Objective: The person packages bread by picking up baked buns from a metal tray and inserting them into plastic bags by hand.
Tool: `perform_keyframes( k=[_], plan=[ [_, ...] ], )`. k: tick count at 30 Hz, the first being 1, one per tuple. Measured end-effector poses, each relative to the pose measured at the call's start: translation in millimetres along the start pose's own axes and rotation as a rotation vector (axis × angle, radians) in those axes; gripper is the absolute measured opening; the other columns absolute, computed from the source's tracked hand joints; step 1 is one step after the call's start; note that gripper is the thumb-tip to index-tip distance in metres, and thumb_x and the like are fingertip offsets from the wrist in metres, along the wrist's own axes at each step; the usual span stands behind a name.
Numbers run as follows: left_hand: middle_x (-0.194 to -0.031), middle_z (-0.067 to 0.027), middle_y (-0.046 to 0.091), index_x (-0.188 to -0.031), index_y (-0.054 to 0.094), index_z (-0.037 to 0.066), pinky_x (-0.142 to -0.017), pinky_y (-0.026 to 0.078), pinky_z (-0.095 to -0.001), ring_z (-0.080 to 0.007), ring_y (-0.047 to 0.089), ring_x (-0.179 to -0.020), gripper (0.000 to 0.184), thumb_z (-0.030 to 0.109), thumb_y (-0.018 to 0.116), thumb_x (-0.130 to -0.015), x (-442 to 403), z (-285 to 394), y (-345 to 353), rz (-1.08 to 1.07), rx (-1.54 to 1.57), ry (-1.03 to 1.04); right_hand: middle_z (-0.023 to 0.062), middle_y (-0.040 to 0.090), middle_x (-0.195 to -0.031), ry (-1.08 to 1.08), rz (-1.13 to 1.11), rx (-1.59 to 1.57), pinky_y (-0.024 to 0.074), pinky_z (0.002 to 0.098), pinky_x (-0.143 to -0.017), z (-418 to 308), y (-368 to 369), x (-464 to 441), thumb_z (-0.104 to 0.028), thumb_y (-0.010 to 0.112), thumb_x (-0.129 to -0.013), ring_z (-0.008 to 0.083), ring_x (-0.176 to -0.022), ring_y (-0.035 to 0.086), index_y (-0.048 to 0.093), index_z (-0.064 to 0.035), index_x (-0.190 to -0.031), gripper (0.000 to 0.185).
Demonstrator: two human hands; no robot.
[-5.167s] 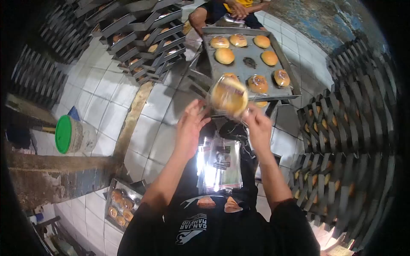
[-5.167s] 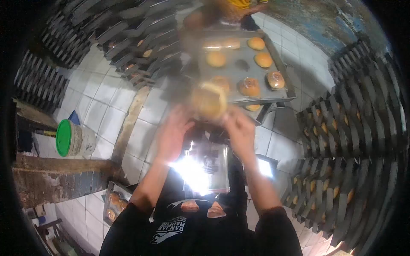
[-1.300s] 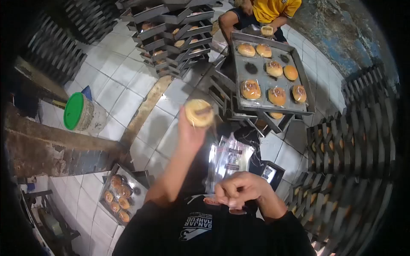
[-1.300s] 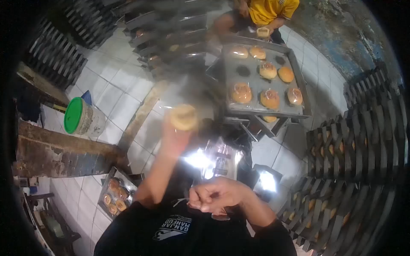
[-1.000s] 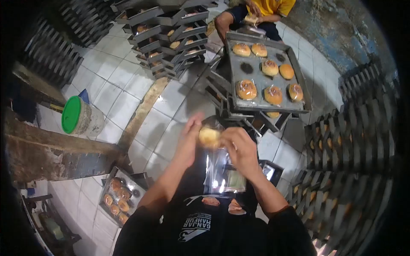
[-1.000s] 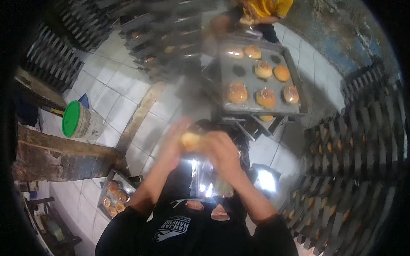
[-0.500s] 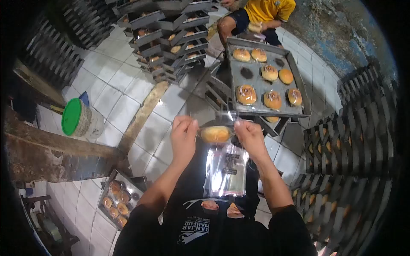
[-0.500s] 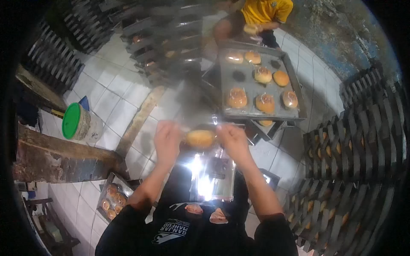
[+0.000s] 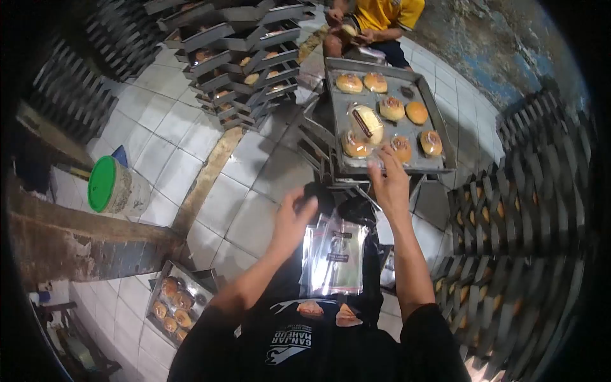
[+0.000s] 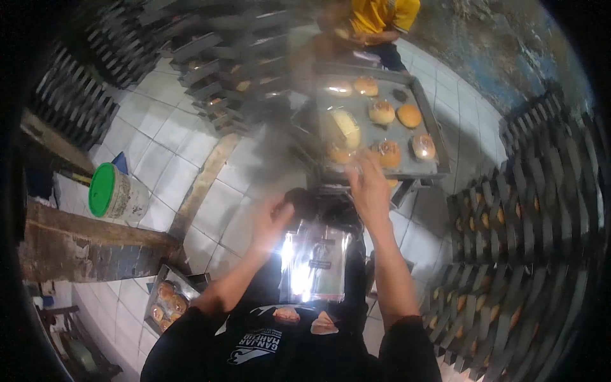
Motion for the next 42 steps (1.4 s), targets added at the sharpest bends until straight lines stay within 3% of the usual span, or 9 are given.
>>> perform_keyframes(
  k=[4, 8, 10, 12, 15, 23, 27, 29, 42],
  plan=[
    [-0.157, -0.0313, 0.032, -0.121, 0.065, -0.005, -0.119, 0.018, -0.0645, -0.0466, 0.024, -0.15, 0.066, 0.049, 0.077, -0.085, 72, -22, -11, -0.13, -0.865, 0.272, 0.0261, 0.059, -0.135, 0.05, -0.183, 0.112, 0.046, 0.0443, -0.105, 12, 9, 54, -0.02, 0.068, -0.096, 0.0439, -0.125, 0.057, 0.056, 0.0007, -0.135, 0.046],
    [-0.167, -0.0266, 0.013, -0.148, 0.056, 0.023, -0.119, 0.009, -0.0678, -0.0449, 0.002, -0.156, 0.064, 0.042, 0.072, -0.089, 87, -4, -1, -0.265, -1.095, 0.255, 0.0258, 0.043, -0.154, 0.266, -0.35, -0.233, 0.0278, 0.043, -0.122, 21, 20, 157, -0.023, 0.061, -0.095, 0.0387, -0.146, 0.039, 0.041, 0.0056, -0.149, 0.065],
    [-0.162, -0.0228, 0.031, -0.136, 0.066, 0.019, -0.12, 0.017, -0.0643, -0.0428, 0.015, -0.154, 0.053, 0.033, 0.075, -0.086, 98, -3, -19, -0.203, -0.927, 0.345, 0.0228, 0.042, -0.154, 0.285, -0.235, -0.309, 0.0252, 0.0435, -0.122, 22, 22, 180, -0.01, 0.047, -0.098, 0.0347, -0.146, 0.037, 0.038, 0.0048, -0.15, 0.055],
    [-0.144, -0.0178, 0.055, -0.135, 0.065, 0.013, -0.115, 0.036, -0.0502, -0.0306, 0.046, -0.14, 0.05, 0.03, 0.075, -0.09, 100, -31, -39, -0.17, -0.483, 0.503, 0.0214, 0.038, -0.155, 0.137, -0.078, -0.695, 0.0267, 0.0453, -0.121, 41, 43, 192, -0.042, 0.049, -0.106, 0.0343, -0.144, 0.039, 0.024, 0.0023, -0.157, 0.073],
    [-0.117, -0.0014, 0.069, -0.13, 0.064, 0.004, -0.094, 0.05, -0.029, -0.0072, 0.059, -0.104, 0.035, 0.022, 0.068, -0.1, 146, 16, -58, -0.187, 0.356, -0.154, 0.0186, 0.037, -0.155, 0.62, -0.329, -1.176, 0.0308, 0.0502, -0.119, 39, 71, 214, -0.055, 0.049, -0.104, 0.0328, -0.141, 0.041, 0.02, -0.0012, -0.159, 0.082],
    [-0.126, -0.0094, 0.066, -0.139, 0.055, 0.0, -0.104, 0.044, -0.0341, -0.0152, 0.058, -0.118, 0.047, 0.031, 0.061, -0.104, 199, -3, -104, 0.122, 0.159, 0.024, 0.0204, 0.067, -0.122, 0.617, -1.066, -0.952, 0.0463, 0.0302, -0.094, -30, 112, 229, -0.012, 0.065, -0.1, 0.011, -0.108, 0.06, 0.059, 0.0112, -0.131, 0.04],
    [-0.124, -0.0081, 0.066, -0.139, 0.054, 0.0, -0.102, 0.044, -0.0324, -0.013, 0.057, -0.116, 0.042, 0.025, 0.058, -0.105, 219, -30, -122, 0.284, 0.123, -0.002, 0.0173, 0.067, -0.123, 0.234, -0.982, -0.883, 0.0487, 0.0334, -0.092, -105, 84, 229, -0.013, 0.062, -0.102, 0.0207, -0.105, 0.062, 0.058, 0.0118, -0.13, 0.038],
    [-0.146, -0.0124, 0.053, -0.155, 0.037, 0.002, -0.111, 0.039, -0.0364, -0.02, 0.05, -0.132, 0.06, 0.024, 0.06, -0.104, 214, -86, -131, 0.373, 0.233, 0.154, 0.0178, 0.066, -0.125, 0.256, -0.988, -0.886, 0.0487, 0.0346, -0.093, -114, 90, 231, -0.014, 0.062, -0.102, 0.0227, -0.107, 0.061, 0.057, 0.0119, -0.13, 0.038],
    [-0.126, -0.0213, 0.064, -0.149, 0.039, 0.001, -0.1, 0.047, -0.0391, -0.0244, 0.062, -0.118, 0.059, 0.025, 0.062, -0.1, 220, -34, -106, 0.369, -0.145, 0.145, 0.0202, 0.062, -0.128, 0.34, -0.981, -0.891, 0.0511, 0.0348, -0.089, -63, 86, 239, -0.021, 0.066, -0.102, 0.0231, -0.106, 0.06, 0.041, -0.0005, -0.151, 0.058]
  ],
)
Point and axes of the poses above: each hand's wrist, its own x-axis away from the middle knuckle, its own y-axis out of the palm, z = x × y, the point moved 2 cm from there along -x, towards the middle knuckle
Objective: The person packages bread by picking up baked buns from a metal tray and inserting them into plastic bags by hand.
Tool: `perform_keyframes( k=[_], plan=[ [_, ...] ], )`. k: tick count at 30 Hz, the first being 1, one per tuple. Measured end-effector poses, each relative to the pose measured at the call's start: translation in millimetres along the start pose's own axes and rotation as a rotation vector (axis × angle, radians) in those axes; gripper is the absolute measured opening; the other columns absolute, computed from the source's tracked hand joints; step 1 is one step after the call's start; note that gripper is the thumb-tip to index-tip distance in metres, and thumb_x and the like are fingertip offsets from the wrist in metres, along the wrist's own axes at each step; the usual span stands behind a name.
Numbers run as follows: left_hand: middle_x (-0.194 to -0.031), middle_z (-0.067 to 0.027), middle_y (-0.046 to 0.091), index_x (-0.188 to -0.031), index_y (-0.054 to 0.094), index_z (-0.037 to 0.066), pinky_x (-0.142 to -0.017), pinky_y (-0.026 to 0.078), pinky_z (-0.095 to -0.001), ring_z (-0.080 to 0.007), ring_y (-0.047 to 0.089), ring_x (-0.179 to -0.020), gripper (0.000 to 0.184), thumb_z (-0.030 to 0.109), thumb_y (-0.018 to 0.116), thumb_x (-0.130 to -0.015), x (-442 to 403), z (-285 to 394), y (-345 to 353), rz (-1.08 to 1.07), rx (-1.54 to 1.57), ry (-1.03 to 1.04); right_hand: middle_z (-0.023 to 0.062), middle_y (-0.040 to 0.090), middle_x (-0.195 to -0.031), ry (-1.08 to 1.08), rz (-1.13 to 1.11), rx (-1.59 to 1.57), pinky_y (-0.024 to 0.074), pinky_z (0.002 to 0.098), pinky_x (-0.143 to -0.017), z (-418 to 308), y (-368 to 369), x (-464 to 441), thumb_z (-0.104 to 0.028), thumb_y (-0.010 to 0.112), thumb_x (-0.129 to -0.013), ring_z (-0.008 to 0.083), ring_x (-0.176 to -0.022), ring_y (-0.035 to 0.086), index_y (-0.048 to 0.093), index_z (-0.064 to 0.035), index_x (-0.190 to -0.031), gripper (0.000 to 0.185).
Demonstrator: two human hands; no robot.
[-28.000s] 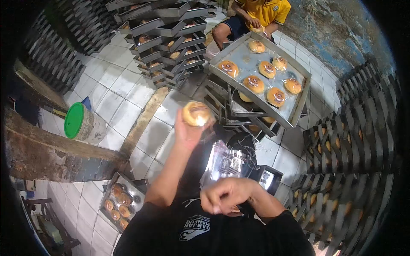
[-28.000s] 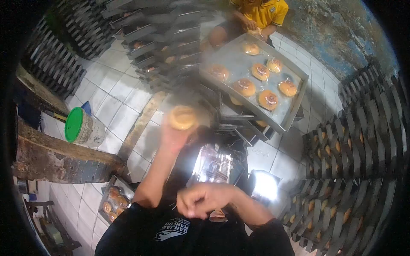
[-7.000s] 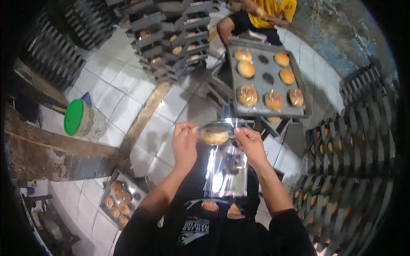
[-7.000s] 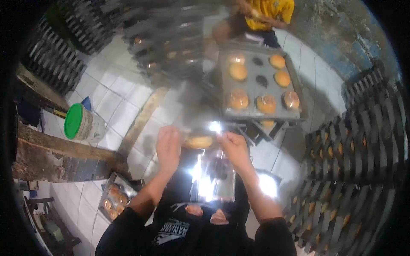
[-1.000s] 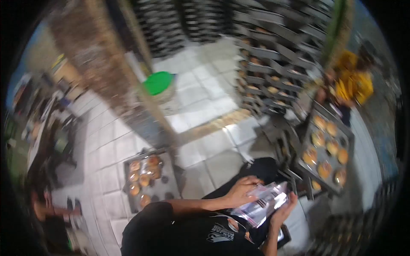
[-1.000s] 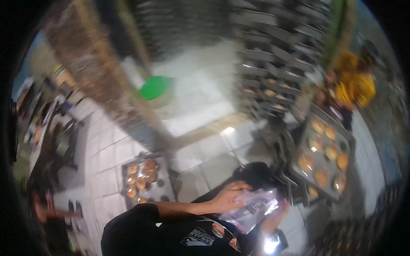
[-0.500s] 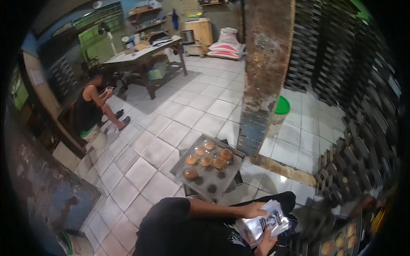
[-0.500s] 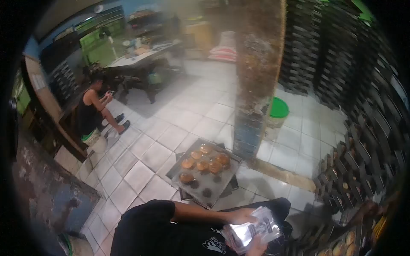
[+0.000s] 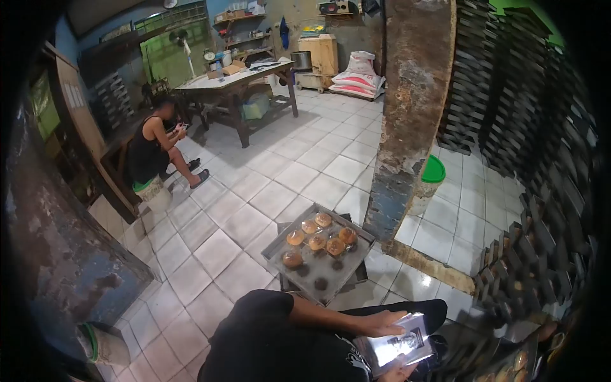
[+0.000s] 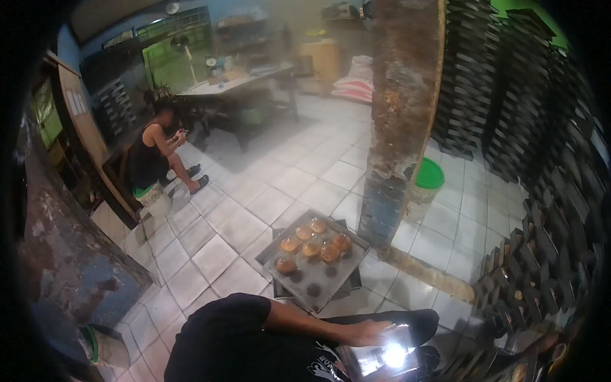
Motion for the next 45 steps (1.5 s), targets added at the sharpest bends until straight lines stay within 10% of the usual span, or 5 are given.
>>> perform_keyframes(
  k=[17, 26, 32, 36, 45],
  plan=[
    [-0.153, -0.02, 0.046, -0.135, 0.064, 0.01, -0.111, 0.044, -0.0531, -0.0458, 0.046, -0.138, 0.051, 0.009, 0.075, -0.085, -65, 42, 100, -0.663, -0.455, 1.129, 0.0132, 0.061, -0.118, -0.068, 0.574, 1.043, 0.0349, 0.057, -0.113, -123, -54, 114, -0.014, 0.084, -0.076, 0.037, -0.123, 0.055, 0.06, -0.0066, -0.128, 0.058],
    [-0.099, -0.0144, 0.076, -0.107, 0.073, -0.006, -0.084, 0.057, -0.0333, -0.0206, 0.073, -0.093, 0.027, 0.017, 0.06, -0.103, -83, 64, 117, -1.219, 0.285, -0.458, 0.013, 0.066, -0.098, -0.163, -0.006, 0.401, 0.051, 0.0428, -0.08, -187, -147, 64, -0.018, 0.072, -0.094, 0.031, -0.094, 0.066, 0.07, -0.0026, -0.105, 0.019],
    [-0.095, -0.0056, 0.069, -0.117, 0.064, 0.0, -0.07, 0.054, -0.0299, -0.0147, 0.065, -0.078, 0.023, 0.017, 0.057, -0.104, -137, 54, 122, -0.399, 0.669, -0.778, 0.0081, 0.072, -0.096, -0.045, 0.676, 0.581, 0.0549, 0.0318, -0.082, -148, -435, -71, -0.036, 0.061, -0.103, 0.0155, -0.088, 0.067, 0.069, 0.0021, -0.117, 0.042],
    [-0.097, -0.0044, 0.068, -0.115, 0.064, 0.002, -0.066, 0.056, -0.0325, -0.0138, 0.065, -0.085, 0.023, 0.02, 0.062, -0.102, -136, -26, 111, -0.286, 0.423, -0.724, 0.0322, 0.07, -0.11, 0.38, 1.157, 0.971, 0.0524, 0.0485, -0.091, -81, -590, -122, -0.055, 0.059, -0.097, 0.0457, -0.108, 0.067, 0.071, 0.0084, -0.108, 0.066],
    [-0.09, -0.0076, 0.063, -0.119, 0.057, 0.003, -0.06, 0.053, -0.0342, -0.0191, 0.063, -0.074, 0.038, 0.038, 0.055, -0.104, -146, -15, 131, -0.386, 0.649, -0.776, 0.0223, 0.071, -0.103, 0.02, 1.136, 0.789, 0.0556, 0.0434, -0.081, -80, -538, -143, -0.04, 0.086, -0.074, 0.0326, -0.092, 0.072, 0.061, 0.0074, -0.122, 0.072]
  ],
)
Point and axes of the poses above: each hand's wrist, its own x-axis away from the middle knuckle, its own y-axis out of the palm, z = x × y, the point moved 2 cm from there along -x, towards the middle knuckle
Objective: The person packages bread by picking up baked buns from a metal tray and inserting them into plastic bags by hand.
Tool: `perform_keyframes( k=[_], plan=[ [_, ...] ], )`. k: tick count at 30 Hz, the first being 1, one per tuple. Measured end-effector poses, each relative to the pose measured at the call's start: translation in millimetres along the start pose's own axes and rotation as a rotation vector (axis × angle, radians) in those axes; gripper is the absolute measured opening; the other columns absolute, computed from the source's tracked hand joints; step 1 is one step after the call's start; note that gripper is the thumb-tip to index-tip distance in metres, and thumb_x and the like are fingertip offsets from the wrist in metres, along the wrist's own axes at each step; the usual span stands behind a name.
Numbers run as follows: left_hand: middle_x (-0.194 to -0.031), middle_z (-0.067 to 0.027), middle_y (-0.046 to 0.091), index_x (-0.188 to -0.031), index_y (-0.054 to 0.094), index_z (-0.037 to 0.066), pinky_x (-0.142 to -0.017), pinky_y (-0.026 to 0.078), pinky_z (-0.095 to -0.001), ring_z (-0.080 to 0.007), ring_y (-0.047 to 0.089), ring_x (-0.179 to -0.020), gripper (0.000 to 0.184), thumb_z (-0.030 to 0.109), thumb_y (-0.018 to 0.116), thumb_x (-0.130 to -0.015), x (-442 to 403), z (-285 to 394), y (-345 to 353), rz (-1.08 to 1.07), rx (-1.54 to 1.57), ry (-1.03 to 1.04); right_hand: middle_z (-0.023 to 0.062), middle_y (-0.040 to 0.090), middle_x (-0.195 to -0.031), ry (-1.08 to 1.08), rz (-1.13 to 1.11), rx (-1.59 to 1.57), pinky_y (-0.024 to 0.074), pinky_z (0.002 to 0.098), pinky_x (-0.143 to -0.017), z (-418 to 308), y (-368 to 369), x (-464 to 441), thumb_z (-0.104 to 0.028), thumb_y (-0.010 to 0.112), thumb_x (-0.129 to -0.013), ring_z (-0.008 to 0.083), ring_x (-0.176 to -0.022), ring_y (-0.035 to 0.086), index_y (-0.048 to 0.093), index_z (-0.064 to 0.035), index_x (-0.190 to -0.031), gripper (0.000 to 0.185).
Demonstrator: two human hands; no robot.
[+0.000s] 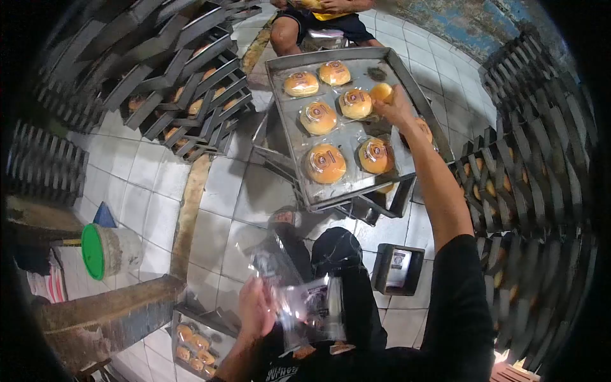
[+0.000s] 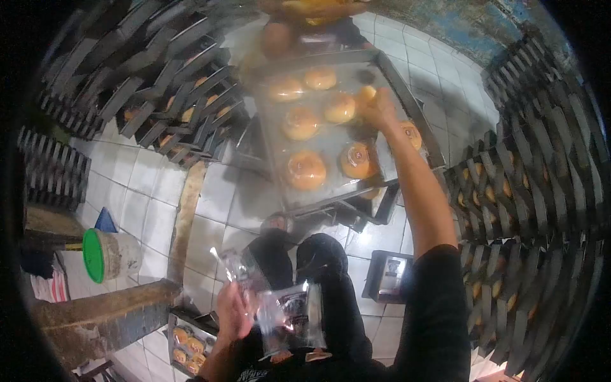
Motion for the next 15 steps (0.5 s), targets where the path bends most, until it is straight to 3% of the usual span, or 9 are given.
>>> perform_keyframes(
  k=[2, 4, 5, 6, 8, 11, 12, 13, 15],
  plan=[
    [-0.082, -0.0058, 0.057, -0.114, 0.058, 0.004, -0.059, 0.05, -0.0375, -0.0202, 0.061, -0.072, 0.035, 0.038, 0.051, -0.106, 2, 35, 42, -0.035, 0.069, -0.082, 0.0196, 0.069, -0.106, 0.095, 0.012, -0.143, 0.0546, 0.0401, -0.083, -23, -22, 20, -0.037, 0.085, -0.076, 0.0292, -0.096, 0.069, 0.055, 0.0067, -0.129, 0.075],
    [-0.106, -0.0142, 0.069, -0.118, 0.059, 0.003, -0.072, 0.054, -0.043, -0.0281, 0.064, -0.081, 0.037, 0.037, 0.05, -0.106, -12, 44, 43, 0.018, -0.02, 0.075, 0.0147, 0.063, -0.123, 0.044, 0.074, -0.394, 0.0495, 0.0365, -0.096, -56, -41, 52, -0.023, 0.084, -0.084, 0.0233, -0.11, 0.062, 0.047, -0.0007, -0.138, 0.069],
    [-0.126, -0.0175, 0.067, -0.126, 0.058, 0.002, -0.086, 0.053, -0.045, -0.0303, 0.065, -0.1, 0.04, 0.036, 0.051, -0.105, -20, 54, 45, 0.052, -0.006, 0.085, 0.012, 0.063, -0.124, 0.097, -0.033, -0.71, 0.0515, 0.0354, -0.093, -84, -59, 77, -0.021, 0.083, -0.086, 0.0206, -0.104, 0.063, 0.047, -0.0012, -0.138, 0.067],
    [-0.132, -0.0172, 0.064, -0.133, 0.055, 0.001, -0.098, 0.049, -0.0464, -0.0301, 0.061, -0.118, 0.043, 0.034, 0.052, -0.105, -31, 62, 41, -0.062, 0.034, 0.064, 0.0141, 0.06, -0.13, 0.079, -0.172, -1.0, 0.0523, 0.0404, -0.098, -119, -76, 116, -0.023, 0.082, -0.085, 0.024, -0.118, 0.062, 0.045, 0.0, -0.142, 0.072],
    [-0.136, -0.017, 0.061, -0.136, 0.054, 0.002, -0.104, 0.046, -0.0465, -0.0296, 0.058, -0.124, 0.042, 0.03, 0.053, -0.105, -59, 71, 41, -0.08, 0.09, 0.135, 0.0134, 0.062, -0.131, 0.136, -0.367, -1.2, 0.0524, 0.0407, -0.101, -171, -97, 193, -0.022, 0.082, -0.087, 0.0259, -0.122, 0.061, 0.045, -0.0008, -0.144, 0.071],
    [-0.118, -0.0142, 0.07, -0.116, 0.06, 0.001, -0.089, 0.057, -0.0443, -0.0298, 0.068, -0.113, 0.028, 0.025, 0.062, -0.102, -85, 68, 47, -0.062, 0.226, 0.117, 0.0116, 0.064, -0.128, 0.05, -0.449, -0.893, 0.0504, 0.0396, -0.102, -213, -86, 319, -0.02, 0.087, -0.081, 0.0242, -0.119, 0.062, 0.057, -0.0019, -0.135, 0.065],
    [-0.11, -0.012, 0.07, -0.115, 0.06, 0.003, -0.089, 0.058, -0.0466, -0.0293, 0.069, -0.11, 0.029, 0.026, 0.068, -0.098, -99, 59, 42, -0.046, 0.181, 0.072, 0.015, 0.063, -0.126, -0.174, -0.385, -0.621, 0.0503, 0.0395, -0.101, -222, -78, 356, -0.015, 0.088, -0.077, 0.0282, -0.12, 0.062, 0.059, -0.0025, -0.131, 0.062],
    [-0.109, -0.0116, 0.07, -0.115, 0.06, 0.004, -0.088, 0.058, -0.0475, -0.029, 0.07, -0.109, 0.029, 0.026, 0.069, -0.098, -91, 60, 51, -0.084, 0.174, 0.077, 0.0143, 0.059, -0.129, -0.641, -0.286, -0.427, 0.0527, 0.0363, -0.099, -231, -77, 377, -0.005, 0.085, -0.077, 0.0291, -0.121, 0.061, 0.06, -0.004, -0.124, 0.053],
    [-0.105, -0.0108, 0.07, -0.115, 0.061, 0.005, -0.087, 0.058, -0.0493, -0.0282, 0.07, -0.107, 0.03, 0.026, 0.071, -0.096, -62, 59, 79, -0.15, 0.153, 0.077, 0.017, 0.059, -0.123, -0.86, -0.239, -0.227, 0.0548, 0.0423, -0.097, -223, -68, 397, 0.012, 0.078, -0.068, 0.037, -0.118, 0.062, 0.06, -0.0012, -0.118, 0.055]
  ],
)
Point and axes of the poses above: each hand's wrist, its own x-axis away from the middle knuckle, its own y-axis out of the palm, z = x × y, the point moved 2 cm from there along -x, towards the middle knuckle
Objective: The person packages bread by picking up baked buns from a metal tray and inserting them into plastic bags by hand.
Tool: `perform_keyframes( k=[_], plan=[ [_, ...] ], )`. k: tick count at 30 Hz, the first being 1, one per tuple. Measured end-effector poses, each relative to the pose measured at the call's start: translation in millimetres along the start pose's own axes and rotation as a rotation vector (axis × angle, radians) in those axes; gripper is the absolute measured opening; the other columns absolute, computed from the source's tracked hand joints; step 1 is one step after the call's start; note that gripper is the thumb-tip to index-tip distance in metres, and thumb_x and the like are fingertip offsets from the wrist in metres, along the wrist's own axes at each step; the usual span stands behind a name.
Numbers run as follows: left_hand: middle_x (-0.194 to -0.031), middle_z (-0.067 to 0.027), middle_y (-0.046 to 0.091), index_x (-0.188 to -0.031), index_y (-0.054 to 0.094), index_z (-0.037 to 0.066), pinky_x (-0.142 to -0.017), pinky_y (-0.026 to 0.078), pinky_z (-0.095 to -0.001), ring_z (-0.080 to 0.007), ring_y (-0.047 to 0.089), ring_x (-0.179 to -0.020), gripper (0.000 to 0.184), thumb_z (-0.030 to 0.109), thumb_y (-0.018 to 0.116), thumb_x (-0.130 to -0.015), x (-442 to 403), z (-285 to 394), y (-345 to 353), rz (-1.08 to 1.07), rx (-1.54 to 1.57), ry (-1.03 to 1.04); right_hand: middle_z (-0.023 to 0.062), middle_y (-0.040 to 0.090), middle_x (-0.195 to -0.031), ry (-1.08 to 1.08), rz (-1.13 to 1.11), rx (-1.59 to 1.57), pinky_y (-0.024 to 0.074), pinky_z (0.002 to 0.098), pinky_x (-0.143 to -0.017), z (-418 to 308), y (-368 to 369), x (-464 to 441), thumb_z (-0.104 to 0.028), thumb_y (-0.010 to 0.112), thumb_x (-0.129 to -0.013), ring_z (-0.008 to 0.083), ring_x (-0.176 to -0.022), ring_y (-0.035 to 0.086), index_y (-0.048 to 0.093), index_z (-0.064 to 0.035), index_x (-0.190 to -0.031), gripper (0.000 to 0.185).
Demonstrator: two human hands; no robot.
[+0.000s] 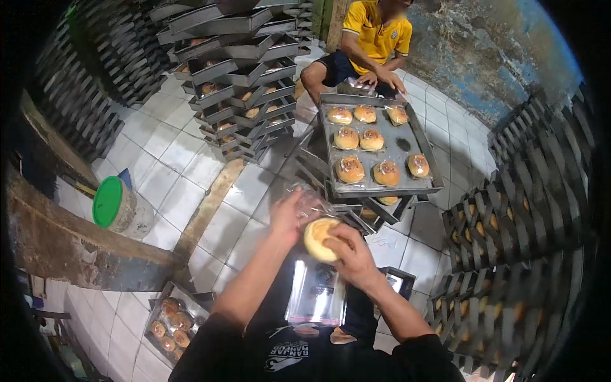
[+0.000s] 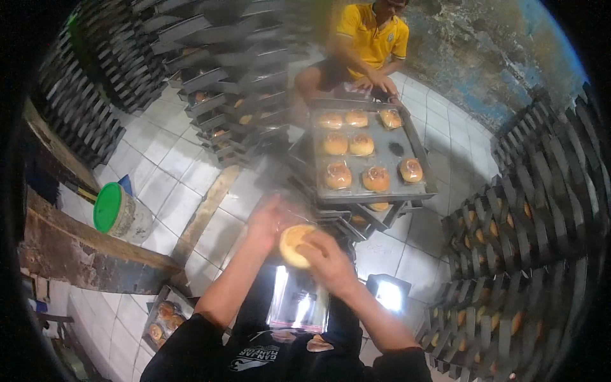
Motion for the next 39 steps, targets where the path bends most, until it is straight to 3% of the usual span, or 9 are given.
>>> perform_keyframes(
  k=[2, 6, 11, 15, 19, 23, 30, 38, 39],
  plan=[
    [-0.108, -0.0096, 0.071, -0.116, 0.063, 0.008, -0.09, 0.058, -0.0449, -0.0246, 0.071, -0.104, 0.03, 0.035, 0.061, -0.101, 30, -2, 26, -0.085, 0.037, -0.123, 0.0174, 0.059, -0.123, 0.077, 0.145, 0.093, 0.0561, 0.0441, -0.096, 13, -2, 4, 0.016, 0.074, -0.064, 0.0381, -0.117, 0.062, 0.06, -0.0003, -0.115, 0.055],
    [-0.109, -0.0094, 0.073, -0.116, 0.066, 0.01, -0.092, 0.056, -0.0425, -0.0251, 0.071, -0.103, 0.037, 0.042, 0.053, -0.103, 70, -9, 30, -0.12, 0.025, -0.149, 0.0186, 0.064, -0.121, -0.021, 0.156, 0.245, 0.0494, 0.0471, -0.102, -29, -12, -24, -0.004, 0.074, -0.077, 0.0368, -0.112, 0.065, 0.063, -0.0034, -0.112, 0.037],
    [-0.123, -0.0067, 0.069, -0.128, 0.062, 0.009, -0.102, 0.051, -0.0408, -0.0237, 0.065, -0.116, 0.039, 0.039, 0.053, -0.104, 49, 1, -42, -0.354, 0.164, -0.169, 0.0175, 0.059, -0.137, 0.203, -0.02, -0.053, 0.0265, 0.0562, -0.12, -50, 67, -11, -0.003, 0.073, -0.073, 0.0358, -0.134, 0.053, 0.055, -0.0029, -0.136, 0.065],
    [-0.132, -0.0055, 0.063, -0.136, 0.055, 0.01, -0.109, 0.045, -0.04, -0.0223, 0.059, -0.125, 0.046, 0.045, 0.052, -0.106, 92, -37, -11, -0.073, -0.113, 0.133, 0.022, 0.056, -0.14, 0.111, -0.04, 0.154, 0.0288, 0.0604, -0.118, -26, 67, -20, -0.006, 0.065, -0.084, 0.0391, -0.137, 0.048, 0.05, -0.0012, -0.141, 0.059],
    [-0.131, -0.0055, 0.064, -0.133, 0.056, 0.013, -0.108, 0.046, -0.0402, -0.0222, 0.06, -0.122, 0.04, 0.042, 0.055, -0.105, 81, 0, 1, -0.261, 0.211, 0.13, 0.0209, 0.06, -0.134, 0.063, -0.016, 0.069, 0.0319, 0.0596, -0.116, -27, 51, -46, -0.005, 0.065, -0.081, 0.0414, -0.13, 0.052, 0.053, -0.0007, -0.136, 0.056],
    [-0.125, -0.0067, 0.066, -0.129, 0.058, 0.012, -0.104, 0.048, -0.0405, -0.0237, 0.063, -0.115, 0.048, 0.052, 0.051, -0.104, 60, -29, 22, -0.018, 0.213, 0.245, 0.018, 0.063, -0.127, 0.063, -0.107, 0.116, 0.0381, 0.0532, -0.114, -18, 37, -64, -0.003, 0.064, -0.085, 0.0365, -0.122, 0.059, 0.059, -0.0027, -0.128, 0.044],
    [-0.13, -0.0173, 0.062, -0.142, 0.05, 0.004, -0.099, 0.054, -0.054, -0.0441, 0.057, -0.122, 0.08, 0.072, 0.036, -0.101, 40, -15, 2, -0.12, 0.395, -0.059, 0.0155, 0.064, -0.096, 0.289, -0.179, -0.357, 0.0506, 0.0415, -0.077, -40, 41, -33, -0.004, 0.069, -0.089, 0.0339, -0.09, 0.064, 0.061, -0.0015, -0.097, 0.011],
    [-0.13, -0.0153, 0.062, -0.137, 0.052, 0.008, -0.104, 0.049, -0.0561, -0.0336, 0.06, -0.12, 0.071, 0.066, 0.027, -0.105, 62, 19, -38, 0.064, 0.348, 0.017, 0.0086, 0.065, -0.101, 0.73, -0.09, -0.886, 0.0521, 0.0391, -0.083, -42, 18, -14, -0.007, 0.077, -0.089, 0.025, -0.089, 0.065, 0.064, -0.0015, -0.09, 0.014],
    [-0.129, -0.0142, 0.062, -0.138, 0.052, 0.009, -0.107, 0.048, -0.0544, -0.0326, 0.06, -0.121, 0.067, 0.063, 0.026, -0.107, 98, 19, -7, 0.048, 0.344, -0.055, 0.0096, 0.066, -0.103, 0.445, -0.008, -0.488, 0.0534, 0.0381, -0.083, -41, 19, -22, -0.005, 0.078, -0.086, 0.0262, -0.091, 0.066, 0.067, -0.0015, -0.096, 0.015]
  ],
)
Point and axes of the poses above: each hand's wrist, its own x-axis away from the middle knuckle, its own y-axis out of the palm, z = x × y, the point moved 2 cm from there along -x, towards the middle knuckle
